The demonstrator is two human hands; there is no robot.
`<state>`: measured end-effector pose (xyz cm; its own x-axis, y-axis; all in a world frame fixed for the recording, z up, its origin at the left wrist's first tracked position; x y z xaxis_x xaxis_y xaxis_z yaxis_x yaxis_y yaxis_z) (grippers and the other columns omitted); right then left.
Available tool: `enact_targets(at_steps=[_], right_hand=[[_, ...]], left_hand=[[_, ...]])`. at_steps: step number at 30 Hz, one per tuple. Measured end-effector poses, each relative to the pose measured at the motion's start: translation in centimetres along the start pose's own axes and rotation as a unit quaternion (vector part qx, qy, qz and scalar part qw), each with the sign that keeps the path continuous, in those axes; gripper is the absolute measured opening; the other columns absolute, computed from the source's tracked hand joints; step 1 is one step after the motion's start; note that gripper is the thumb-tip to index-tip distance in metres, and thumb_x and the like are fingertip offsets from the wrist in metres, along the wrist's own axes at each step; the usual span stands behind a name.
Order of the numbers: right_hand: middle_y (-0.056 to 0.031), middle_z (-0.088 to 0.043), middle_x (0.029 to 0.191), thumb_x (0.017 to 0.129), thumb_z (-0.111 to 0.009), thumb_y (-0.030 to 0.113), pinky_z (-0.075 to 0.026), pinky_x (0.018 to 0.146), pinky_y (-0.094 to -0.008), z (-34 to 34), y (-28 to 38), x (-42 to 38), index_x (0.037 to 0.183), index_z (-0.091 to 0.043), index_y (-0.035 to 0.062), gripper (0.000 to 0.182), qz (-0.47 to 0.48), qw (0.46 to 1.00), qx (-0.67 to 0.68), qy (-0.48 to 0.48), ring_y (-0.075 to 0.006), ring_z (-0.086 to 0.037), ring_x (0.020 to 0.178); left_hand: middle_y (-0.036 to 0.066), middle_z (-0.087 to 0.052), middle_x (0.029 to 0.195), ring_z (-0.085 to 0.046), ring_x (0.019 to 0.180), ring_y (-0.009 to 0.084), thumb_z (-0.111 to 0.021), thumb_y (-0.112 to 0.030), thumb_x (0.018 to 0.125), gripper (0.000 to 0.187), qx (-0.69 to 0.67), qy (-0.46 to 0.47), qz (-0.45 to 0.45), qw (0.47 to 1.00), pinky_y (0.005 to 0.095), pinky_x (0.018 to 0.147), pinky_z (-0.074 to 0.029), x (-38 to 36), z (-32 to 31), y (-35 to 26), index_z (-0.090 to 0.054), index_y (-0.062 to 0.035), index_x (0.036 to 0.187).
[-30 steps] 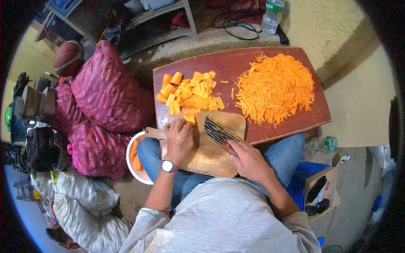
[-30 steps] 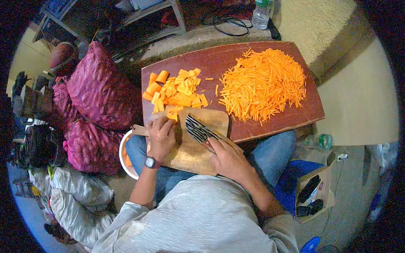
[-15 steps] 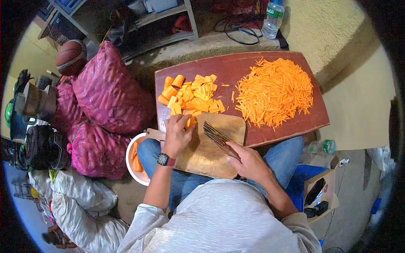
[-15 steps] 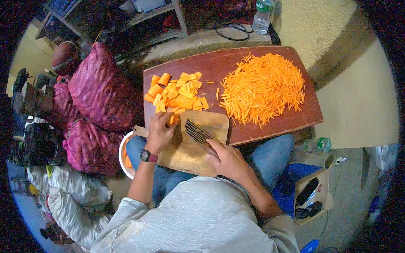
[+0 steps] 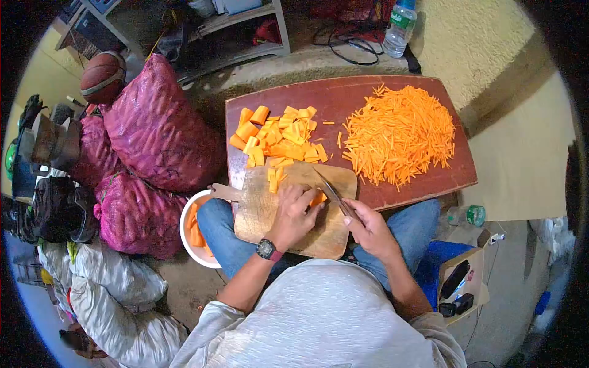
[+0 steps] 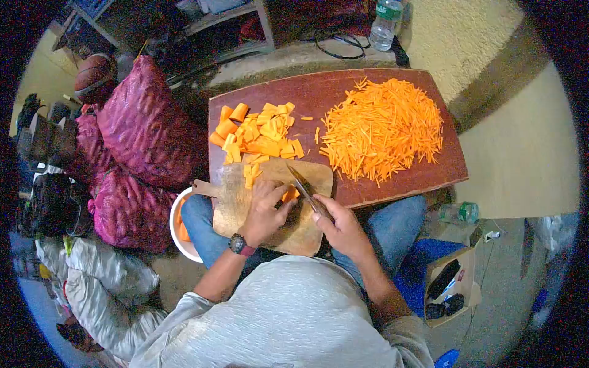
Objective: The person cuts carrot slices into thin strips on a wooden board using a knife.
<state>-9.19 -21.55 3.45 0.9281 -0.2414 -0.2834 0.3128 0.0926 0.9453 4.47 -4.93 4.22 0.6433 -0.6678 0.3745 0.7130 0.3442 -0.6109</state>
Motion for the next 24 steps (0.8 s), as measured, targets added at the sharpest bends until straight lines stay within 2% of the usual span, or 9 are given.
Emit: enact_targets(at_steps=[3,5,9,12,14,15,18,20,24], right_hand=[[-0.0214,-0.076,0.123,0.108,-0.067,0.018,-0.056,0.100,-0.0362,0.3,-0.3,-0.5,0.147,-0.060,-0.0075,0.047,-0.007,1.000,0.009,0.005,-0.0212,-0.072,0.114],[0.0052,-0.056,0.085,0.110,-0.065,0.012,-0.038,0.055,-0.0235,0.1,-0.6,-0.5,0.154,-0.055,-0.0023,0.048,0.065,0.997,0.024,0.015,-0.0032,-0.045,0.064],[0.0042,-0.060,0.089,0.109,-0.067,0.013,-0.043,0.056,-0.0258,0.2,0.2,-0.9,0.152,-0.057,-0.0033,0.047,0.059,0.998,0.006,0.011,-0.0054,-0.052,0.065],[-0.0017,-0.067,0.094,0.108,-0.069,0.016,-0.051,0.064,-0.0287,0.1,1.4,-1.4,0.149,-0.059,-0.0057,0.047,0.132,0.991,-0.033,-0.013,-0.0096,-0.060,0.072],[-0.0249,-0.078,0.119,0.105,-0.071,0.020,-0.058,0.097,-0.0396,0.0,2.7,-2.1,0.145,-0.061,-0.0059,0.049,0.057,0.996,-0.063,0.028,-0.0289,-0.077,0.110],[-0.0249,-0.078,0.119,0.105,-0.071,0.020,-0.058,0.097,-0.0396,0.1,4.0,-2.5,0.145,-0.061,-0.0059,0.049,0.055,0.996,-0.065,0.031,-0.0289,-0.077,0.110],[-0.0284,-0.076,0.116,0.106,-0.070,0.020,-0.058,0.093,-0.0417,-0.1,4.1,-3.0,0.144,-0.061,-0.0043,0.045,-0.077,0.992,-0.083,0.051,-0.0347,-0.078,0.108],[-0.0294,-0.074,0.116,0.108,-0.066,0.019,-0.059,0.088,-0.0469,-0.4,4.7,-3.2,0.143,-0.060,-0.0029,0.041,0.071,0.991,-0.107,0.024,-0.0437,-0.077,0.104],[-0.0298,-0.072,0.125,0.109,-0.062,0.015,-0.058,0.093,-0.0462,-1.0,4.7,-3.2,0.148,-0.057,-0.0047,0.043,0.084,0.980,-0.173,0.049,-0.0455,-0.073,0.115]], left_hand=[[0.016,-0.070,0.115,-0.065,0.109,0.0375,-0.089,-0.014,0.085,0.036,0.002,0.008,-0.002,1.000,0.0490,0.096,-0.048,0.0,-0.6,-0.4,-0.077,-0.0026,0.116],[0.016,-0.070,0.116,-0.065,0.109,0.0374,-0.089,-0.014,0.085,0.035,-0.005,0.010,0.000,1.000,0.0488,0.096,-0.048,-0.1,-0.5,-0.4,-0.077,-0.0024,0.116],[0.017,-0.070,0.116,-0.064,0.108,0.0378,-0.087,-0.013,0.086,0.032,-0.002,0.001,-0.016,1.000,0.0489,0.095,-0.049,-0.6,-0.1,-0.3,-0.077,-0.0022,0.115],[0.017,-0.067,0.113,-0.062,0.106,0.0381,-0.084,-0.009,0.086,0.030,0.007,0.003,-0.030,1.000,0.0474,0.093,-0.050,-0.7,-0.6,0.2,-0.076,-0.0008,0.114],[0.017,-0.067,0.113,-0.062,0.106,0.0381,-0.083,-0.008,0.086,0.030,0.003,0.011,-0.029,1.000,0.0474,0.093,-0.050,-0.8,-0.8,0.2,-0.076,-0.0004,0.114],[0.018,-0.067,0.113,-0.062,0.106,0.0382,-0.081,-0.008,0.087,0.029,0.000,0.020,-0.034,0.999,0.0473,0.094,-0.050,-0.8,-0.9,0.1,-0.076,0.0001,0.114],[0.017,-0.066,0.115,-0.060,0.109,0.0396,-0.080,-0.007,0.086,0.034,0.006,0.030,-0.040,0.999,0.0493,0.095,-0.049,-1.0,-0.6,-0.2,-0.076,0.0003,0.119],[0.017,-0.065,0.117,-0.059,0.112,0.0402,-0.079,-0.007,0.084,0.038,0.034,0.049,-0.038,0.998,0.0504,0.096,-0.048,-1.3,-0.7,-0.3,-0.075,0.0001,0.121],[0.015,-0.064,0.121,-0.056,0.118,0.0406,-0.079,-0.009,0.080,0.047,0.071,0.086,-0.050,0.992,0.0524,0.096,-0.047,-1.7,-1.5,-0.3,-0.074,-0.0007,0.125]])
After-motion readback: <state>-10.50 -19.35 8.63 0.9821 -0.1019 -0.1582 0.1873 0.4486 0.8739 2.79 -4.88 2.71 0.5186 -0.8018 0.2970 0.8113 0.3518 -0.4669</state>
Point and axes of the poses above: each hand's wrist, its own x-axis towards the middle knuckle, its own z-axis out of the back of the hand, y = z × x, the point moved 6 cm from there along x, towards the middle knuckle
